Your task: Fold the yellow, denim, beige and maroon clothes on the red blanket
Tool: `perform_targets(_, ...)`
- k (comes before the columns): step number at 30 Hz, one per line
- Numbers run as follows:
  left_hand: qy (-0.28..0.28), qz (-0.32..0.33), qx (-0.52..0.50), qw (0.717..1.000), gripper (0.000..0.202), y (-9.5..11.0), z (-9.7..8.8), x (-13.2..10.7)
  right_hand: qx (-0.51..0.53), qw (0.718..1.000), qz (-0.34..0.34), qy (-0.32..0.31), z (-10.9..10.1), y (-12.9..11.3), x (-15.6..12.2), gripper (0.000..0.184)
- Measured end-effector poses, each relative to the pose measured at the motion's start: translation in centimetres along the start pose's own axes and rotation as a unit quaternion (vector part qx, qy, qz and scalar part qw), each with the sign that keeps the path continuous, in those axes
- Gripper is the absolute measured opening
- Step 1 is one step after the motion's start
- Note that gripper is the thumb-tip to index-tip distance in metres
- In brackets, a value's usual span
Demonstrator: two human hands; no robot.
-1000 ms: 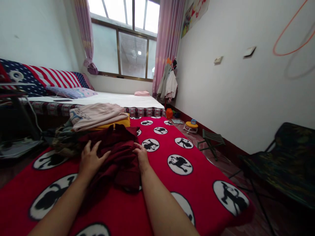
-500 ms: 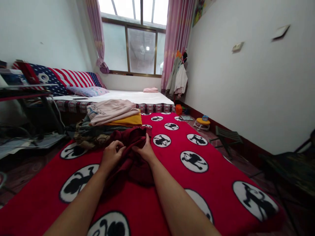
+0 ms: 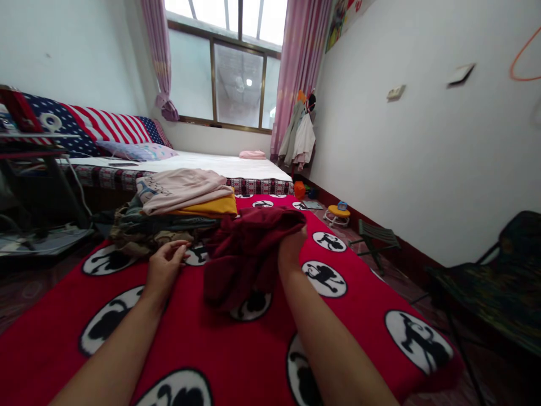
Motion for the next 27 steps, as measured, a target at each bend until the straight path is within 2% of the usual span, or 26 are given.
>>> perform_targets(3, 0.0, 0.055, 0.076, 0.996, 0.04, -0.2, 0.7, 0.4, -0.146, 0.988, 0.005, 0.056, -3.0, -1.1, 3.6, 0.049)
perform_targets(5, -0.001, 0.113, 0.149, 0.982, 0.035, 0.3, 1.4, 0.2, -0.285, 0.958, 0.019, 0.03, -3.0, -0.2, 4.5, 0.07)
perform_targets(7, -0.001, 0.184, 0.214, 0.959, 0.032, 1.4, 2.1, -0.3, -0.448, 0.893, 0.022, -0.044, -1.7, 1.8, 3.9, 0.083)
perform_targets(9, -0.003, 0.262, 0.27, 0.927, 0.031, 2.7, 2.8, -1.3, -0.573, 0.808, 0.008, -0.138, -0.2, 4.5, 2.3, 0.078)
perform_targets(10, -0.003, 0.293, 0.301, 0.907, 0.031, 3.3, 3.1, -1.8, -0.604, 0.778, -0.005, -0.172, 0.5, 5.6, 1.4, 0.073)
perform_targets(12, -0.003, 0.332, 0.372, 0.867, 0.035, 4.3, 3.7, -2.6, -0.643, 0.739, -0.033, -0.201, 1.0, 7.2, 0.1, 0.067)
perform_targets(14, -0.015, 0.367, 0.44, 0.819, 0.042, 5.1, 4.4, -2.8, -0.66, 0.723, -0.062, -0.194, 1.0, 7.8, -0.4, 0.065)
perform_targets(16, -0.058, 0.424, 0.488, 0.761, 0.05, 5.7, 5.6, -2.2, -0.665, 0.718, -0.084, -0.188, 0.9, 7.9, -0.4, 0.065)
perform_targets(18, -0.11, 0.478, 0.515, 0.703, 0.053, 5.7, 6.7, -0.7, -0.668, 0.715, -0.103, -0.18, 0.8, 7.9, -0.3, 0.064)
perform_targets(20, -0.144, 0.502, 0.535, 0.664, 0.053, 5.2, 7.3, 1.8, -0.673, 0.711, -0.112, -0.172, 0.7, 7.9, -0.2, 0.063)
perform_targets(24, -0.178, 0.505, 0.557, 0.635, 0.055, 3.8, 8.1, 6.6, -0.677, 0.706, -0.119, -0.17, 0.7, 7.9, -0.4, 0.063)
perform_targets(27, -0.188, 0.502, 0.562, 0.63, 0.056, 2.9, 8.5, 8.1, -0.681, 0.703, -0.118, -0.169, 0.7, 7.9, -0.5, 0.063)
Point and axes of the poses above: each hand's wrist, its own x-axis towards the middle knuckle, its own z-axis out of the palm, y = z × x, the point moved 6 cm from there along x, towards the middle knuckle, and after that the axes turned 3 degrees about z, right-handed, at the moved point
